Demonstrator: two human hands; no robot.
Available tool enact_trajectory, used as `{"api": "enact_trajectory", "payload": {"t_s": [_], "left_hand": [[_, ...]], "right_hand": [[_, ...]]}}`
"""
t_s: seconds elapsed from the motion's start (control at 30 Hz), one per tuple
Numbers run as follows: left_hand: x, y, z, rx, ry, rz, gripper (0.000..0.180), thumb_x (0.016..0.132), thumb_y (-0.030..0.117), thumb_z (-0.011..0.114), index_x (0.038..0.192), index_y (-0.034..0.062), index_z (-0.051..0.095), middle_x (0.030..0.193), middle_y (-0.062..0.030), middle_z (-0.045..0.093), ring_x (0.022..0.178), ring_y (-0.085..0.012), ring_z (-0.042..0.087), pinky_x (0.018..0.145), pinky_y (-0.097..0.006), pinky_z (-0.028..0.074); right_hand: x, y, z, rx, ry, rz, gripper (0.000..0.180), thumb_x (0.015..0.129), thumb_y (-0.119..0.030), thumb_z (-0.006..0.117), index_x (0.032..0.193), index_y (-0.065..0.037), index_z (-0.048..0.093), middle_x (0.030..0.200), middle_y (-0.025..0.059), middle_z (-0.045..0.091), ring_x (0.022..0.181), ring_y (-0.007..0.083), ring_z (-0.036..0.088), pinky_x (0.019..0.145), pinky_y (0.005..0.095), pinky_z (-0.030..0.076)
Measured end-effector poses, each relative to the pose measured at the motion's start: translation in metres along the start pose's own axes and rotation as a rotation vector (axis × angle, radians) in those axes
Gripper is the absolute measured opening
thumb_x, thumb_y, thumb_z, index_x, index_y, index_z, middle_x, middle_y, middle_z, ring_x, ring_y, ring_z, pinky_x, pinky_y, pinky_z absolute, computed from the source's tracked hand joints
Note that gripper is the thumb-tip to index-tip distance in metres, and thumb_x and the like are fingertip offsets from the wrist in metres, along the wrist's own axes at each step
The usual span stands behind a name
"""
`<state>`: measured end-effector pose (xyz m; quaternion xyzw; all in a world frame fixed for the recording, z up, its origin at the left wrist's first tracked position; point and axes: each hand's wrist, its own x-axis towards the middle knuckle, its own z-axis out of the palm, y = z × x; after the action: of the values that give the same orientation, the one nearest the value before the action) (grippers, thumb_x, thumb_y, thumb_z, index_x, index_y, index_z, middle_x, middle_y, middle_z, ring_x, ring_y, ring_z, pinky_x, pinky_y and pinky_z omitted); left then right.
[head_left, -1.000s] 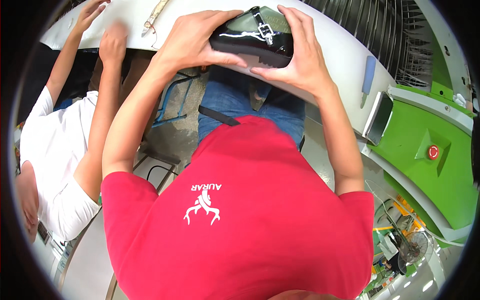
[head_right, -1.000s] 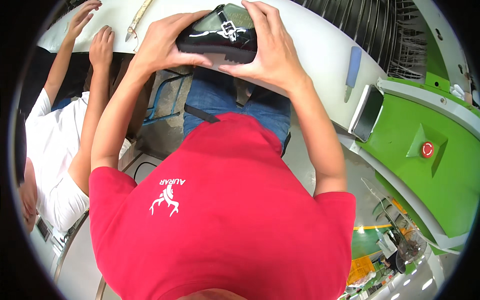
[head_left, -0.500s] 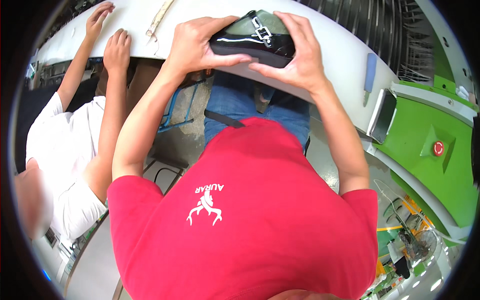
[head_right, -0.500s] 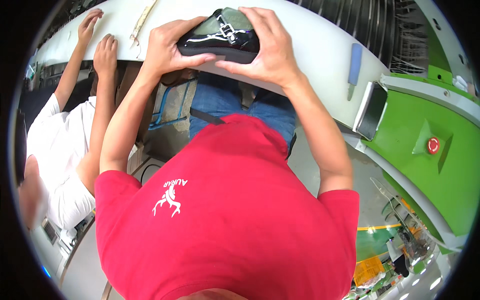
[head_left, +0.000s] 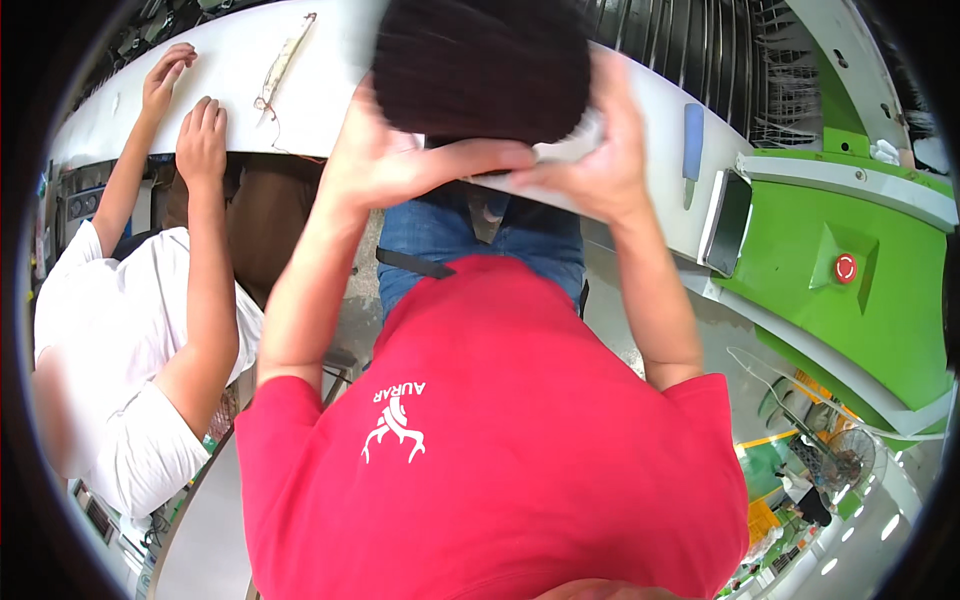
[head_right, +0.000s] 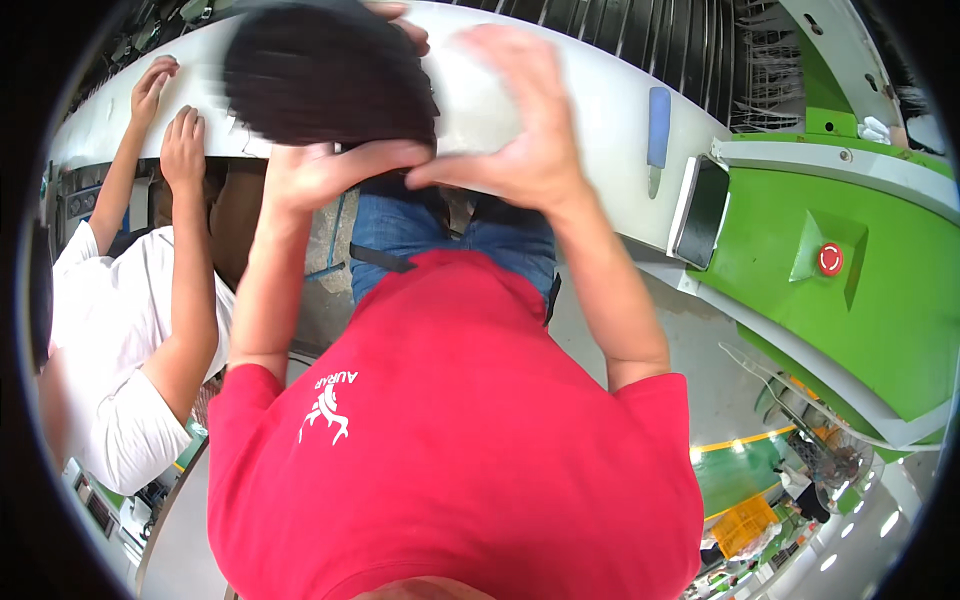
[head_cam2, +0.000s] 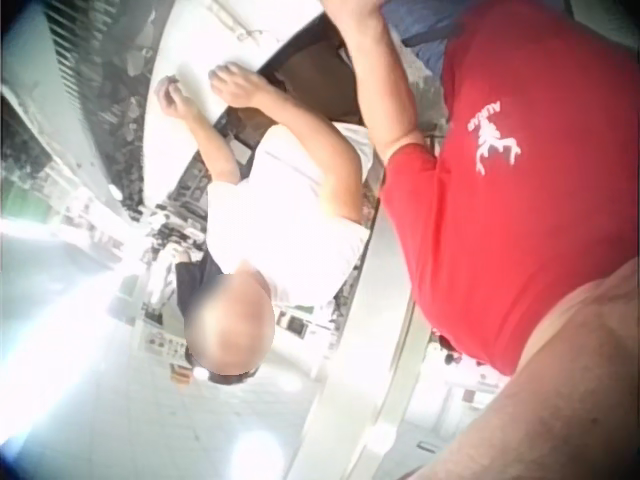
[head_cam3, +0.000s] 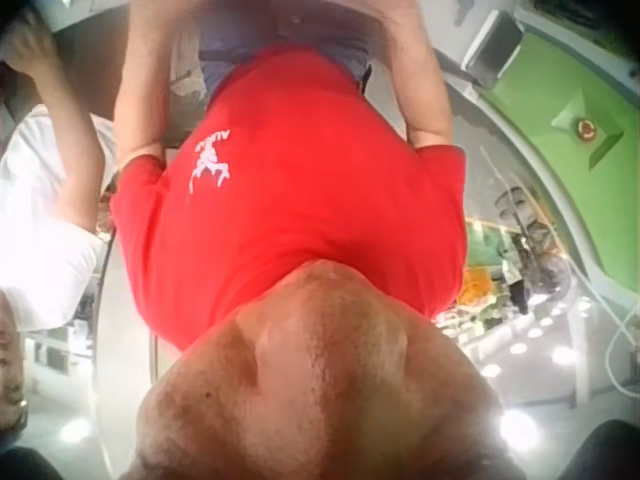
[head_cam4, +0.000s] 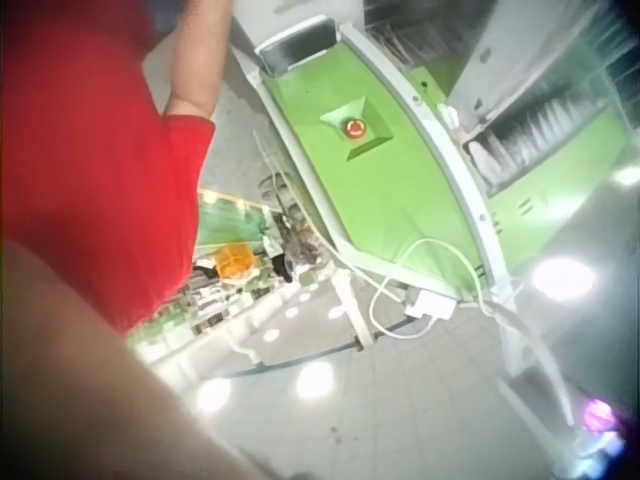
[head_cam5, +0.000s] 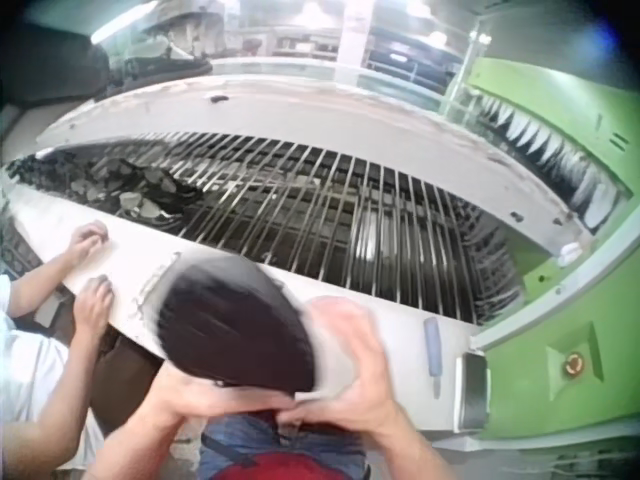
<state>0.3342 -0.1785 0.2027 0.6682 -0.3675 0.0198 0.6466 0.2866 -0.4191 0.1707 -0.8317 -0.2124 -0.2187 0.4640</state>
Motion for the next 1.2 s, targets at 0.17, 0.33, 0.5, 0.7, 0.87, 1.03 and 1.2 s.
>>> {"api": "enact_trajectory", "payload": {"t_s": [0.17, 0.33, 0.5, 0.7, 0.87, 1.03, 1.2], "left_hand": [[0.018, -0.011, -0.009, 0.832, -0.365, 0.11, 0.067, 0.067, 0.025, 0.09, 0.133, 0.0246, 0.079, 0.125, -0.0181, 0.061, 0.121, -0.0404, 0.059, 0.108, -0.05, 0.047], [0.018, -0.034, -0.008, 0.712, -0.403, 0.102, 0.07, 0.066, 0.042, 0.093, 0.131, 0.0211, 0.078, 0.125, -0.0195, 0.06, 0.122, -0.0414, 0.057, 0.109, -0.052, 0.045], [0.019, -0.034, -0.006, 0.737, -0.404, 0.153, 0.091, 0.06, 0.076, 0.094, 0.127, 0.016, 0.078, 0.122, -0.0198, 0.059, 0.118, -0.0416, 0.057, 0.107, -0.053, 0.044], [0.016, -0.037, -0.01, 0.727, -0.383, 0.213, 0.091, 0.059, 0.078, 0.093, 0.125, 0.0167, 0.08, 0.124, -0.0194, 0.06, 0.117, -0.0409, 0.058, 0.105, -0.052, 0.044], [0.016, -0.042, -0.009, 0.711, -0.376, 0.208, 0.084, 0.061, 0.075, 0.094, 0.122, 0.0185, 0.083, 0.122, -0.0189, 0.061, 0.116, -0.0396, 0.059, 0.104, -0.051, 0.044], [0.017, -0.042, -0.008, 0.73, -0.36, 0.251, 0.082, 0.064, 0.074, 0.093, 0.121, 0.0169, 0.083, 0.121, -0.0186, 0.062, 0.114, -0.0383, 0.06, 0.104, -0.05, 0.044], [0.017, -0.039, -0.007, 0.723, -0.359, 0.231, 0.078, 0.069, 0.07, 0.092, 0.123, 0.0148, 0.082, 0.12, -0.0201, 0.062, 0.113, -0.039, 0.06, 0.103, -0.05, 0.044]], "right_hand": [[-0.051, 0.07, -0.079, -0.82, 0.279, 0.278, 0.075, 0.087, -0.048, 0.092, 0.144, -0.006, 0.068, 0.137, 0.0195, 0.065, 0.132, 0.0389, 0.058, 0.114, 0.0513, 0.046], [-0.095, 0.098, -0.104, -1.048, 0.109, 0.466, 0.07, 0.094, -0.05, 0.083, 0.145, -0.005, 0.069, 0.127, 0.0208, 0.067, 0.123, 0.0422, 0.062, 0.11, 0.0525, 0.046], [-0.093, 0.099, -0.1, -0.775, 0.238, 0.432, 0.065, 0.095, -0.042, 0.086, 0.141, 0.001, 0.069, 0.118, 0.0176, 0.069, 0.113, 0.0346, 0.068, 0.102, 0.0471, 0.053], [-0.064, 0.071, -0.081, -0.012, 0.498, 0.552, 0.055, 0.099, -0.03, 0.087, 0.135, 0.003, 0.062, 0.107, 0.0119, 0.066, 0.076, 0.0152, 0.066, 0.072, 0.0301, 0.056], [-0.021, 0.034, -0.063, 0.11, 0.432, 0.496, 0.036, 0.104, -0.022, 0.081, 0.123, 0.001, 0.061, 0.095, 0.0087, 0.067, 0.072, 0.0125, 0.063, 0.062, 0.0275, 0.049], [-0.053, 0.064, -0.082, -0.562, 0.055, 0.644, 0.063, 0.095, -0.054, 0.083, 0.135, -0.007, 0.074, 0.109, 0.0155, 0.076, 0.103, 0.0361, 0.073, 0.095, 0.0469, 0.057], [-0.059, 0.027, -0.062, -0.475, 0.062, 0.279, 0.062, 0.09, -0.036, 0.092, 0.141, -0.005, 0.072, 0.147, 0.0182, 0.066, 0.13, 0.0368, 0.067, 0.109, 0.045, 0.054]]}}
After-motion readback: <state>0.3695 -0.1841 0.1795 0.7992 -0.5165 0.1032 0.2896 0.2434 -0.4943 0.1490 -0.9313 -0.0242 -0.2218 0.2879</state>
